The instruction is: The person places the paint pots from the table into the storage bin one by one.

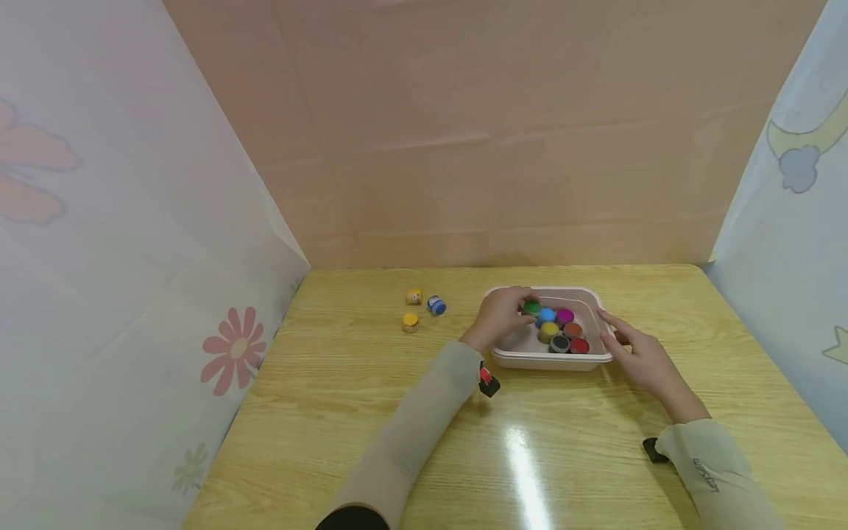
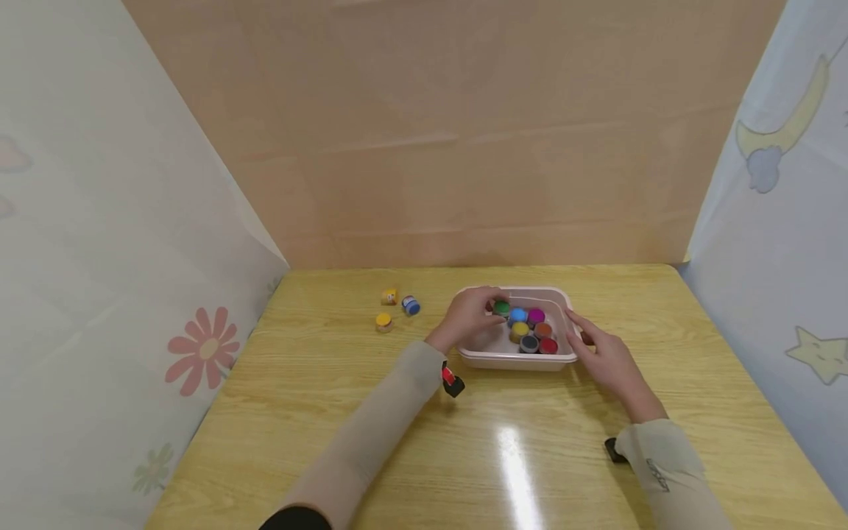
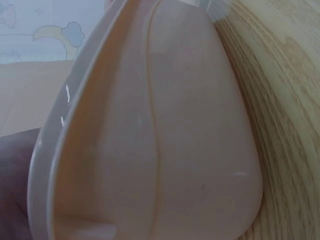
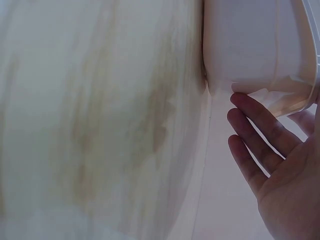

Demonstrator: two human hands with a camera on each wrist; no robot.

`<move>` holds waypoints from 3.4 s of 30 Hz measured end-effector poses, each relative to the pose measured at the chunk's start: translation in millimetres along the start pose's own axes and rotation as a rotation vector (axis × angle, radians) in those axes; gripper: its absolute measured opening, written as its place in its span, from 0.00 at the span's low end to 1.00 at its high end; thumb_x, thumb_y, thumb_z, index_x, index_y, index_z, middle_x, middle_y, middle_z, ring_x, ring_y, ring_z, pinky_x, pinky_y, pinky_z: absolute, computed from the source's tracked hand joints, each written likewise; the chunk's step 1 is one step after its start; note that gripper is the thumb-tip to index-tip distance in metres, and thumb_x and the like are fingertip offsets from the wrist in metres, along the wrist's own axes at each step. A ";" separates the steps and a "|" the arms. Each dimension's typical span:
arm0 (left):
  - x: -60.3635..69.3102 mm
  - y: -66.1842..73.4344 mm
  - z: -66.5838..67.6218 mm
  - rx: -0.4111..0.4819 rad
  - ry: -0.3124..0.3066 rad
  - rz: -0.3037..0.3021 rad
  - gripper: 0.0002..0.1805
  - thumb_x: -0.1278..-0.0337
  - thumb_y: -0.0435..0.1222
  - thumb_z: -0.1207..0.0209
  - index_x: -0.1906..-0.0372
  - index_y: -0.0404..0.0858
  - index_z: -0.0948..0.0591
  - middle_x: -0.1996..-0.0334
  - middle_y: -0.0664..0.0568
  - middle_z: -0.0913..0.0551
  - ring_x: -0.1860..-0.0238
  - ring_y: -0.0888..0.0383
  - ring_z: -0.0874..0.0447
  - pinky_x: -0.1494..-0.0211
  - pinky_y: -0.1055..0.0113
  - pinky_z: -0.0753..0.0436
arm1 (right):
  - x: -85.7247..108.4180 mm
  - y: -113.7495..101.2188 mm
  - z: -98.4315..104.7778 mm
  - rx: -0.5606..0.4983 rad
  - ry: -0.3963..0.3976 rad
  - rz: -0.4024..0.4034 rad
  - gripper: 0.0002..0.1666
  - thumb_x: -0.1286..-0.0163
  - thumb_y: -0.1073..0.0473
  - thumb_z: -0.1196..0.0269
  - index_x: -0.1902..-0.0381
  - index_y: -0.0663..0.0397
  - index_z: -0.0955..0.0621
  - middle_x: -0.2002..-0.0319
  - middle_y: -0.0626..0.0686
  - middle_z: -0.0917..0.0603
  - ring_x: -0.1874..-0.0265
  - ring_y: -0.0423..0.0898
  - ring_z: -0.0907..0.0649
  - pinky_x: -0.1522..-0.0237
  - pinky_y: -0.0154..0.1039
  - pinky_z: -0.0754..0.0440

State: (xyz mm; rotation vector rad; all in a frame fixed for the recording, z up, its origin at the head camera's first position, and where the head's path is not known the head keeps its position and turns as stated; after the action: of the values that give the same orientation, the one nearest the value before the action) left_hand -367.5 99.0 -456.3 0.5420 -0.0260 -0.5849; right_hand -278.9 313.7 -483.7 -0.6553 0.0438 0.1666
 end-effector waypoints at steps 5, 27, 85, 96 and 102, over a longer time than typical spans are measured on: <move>-5.9 -1.7 -5.1 -0.007 -0.027 0.019 0.20 0.38 0.42 0.28 0.42 0.52 0.15 0.50 0.65 0.13 0.52 0.67 0.18 0.42 0.71 0.21 | -0.6 1.0 -1.6 0.005 -0.006 -0.004 0.34 0.15 0.47 0.51 0.19 0.54 0.38 0.44 0.79 0.20 0.45 0.75 0.20 0.47 0.74 0.24; -21.4 -5.8 -19.7 -0.125 -0.127 0.003 0.11 0.40 0.38 0.27 0.56 0.55 0.15 0.58 0.66 0.15 0.54 0.65 0.20 0.40 0.67 0.23 | -0.9 -0.8 -0.3 0.022 0.004 -0.003 0.34 0.15 0.47 0.51 0.20 0.55 0.38 0.44 0.80 0.20 0.45 0.76 0.20 0.46 0.75 0.25; -12.2 -6.2 -33.7 -0.297 -0.158 0.070 0.24 0.19 0.36 0.49 0.29 0.65 0.25 0.29 0.70 0.25 0.32 0.66 0.24 0.33 0.63 0.20 | -1.5 4.1 -1.7 -0.001 -0.008 -0.018 0.34 0.16 0.48 0.49 0.19 0.53 0.38 0.43 0.78 0.20 0.45 0.73 0.19 0.46 0.74 0.24; -13.6 -7.2 -33.7 -0.303 -0.132 0.054 0.23 0.22 0.35 0.45 0.33 0.63 0.21 0.29 0.69 0.25 0.35 0.64 0.21 0.38 0.63 0.16 | -0.6 1.9 -0.3 -0.020 0.021 -0.001 0.33 0.16 0.48 0.49 0.20 0.52 0.37 0.42 0.79 0.21 0.44 0.75 0.19 0.45 0.75 0.26; -15.2 -6.0 -32.3 -0.309 -0.134 0.045 0.21 0.30 0.36 0.36 0.38 0.61 0.18 0.33 0.68 0.22 0.38 0.65 0.19 0.40 0.64 0.16 | -1.0 1.4 -0.3 -0.024 0.021 0.004 0.33 0.16 0.48 0.49 0.20 0.53 0.37 0.41 0.79 0.21 0.44 0.75 0.19 0.45 0.75 0.26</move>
State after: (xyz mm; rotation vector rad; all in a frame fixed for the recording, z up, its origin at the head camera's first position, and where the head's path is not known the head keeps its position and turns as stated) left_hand -377.8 118.4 -485.2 0.2011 -0.0731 -0.5675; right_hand -280.1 314.4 -484.7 -0.6805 0.0635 0.1640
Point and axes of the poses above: each hand's wrist, its own x-axis away from the middle knuckle, its own z-axis out of the back of the hand, y = z × x, the point moved 9 cm from there along -x, towards the middle knuckle
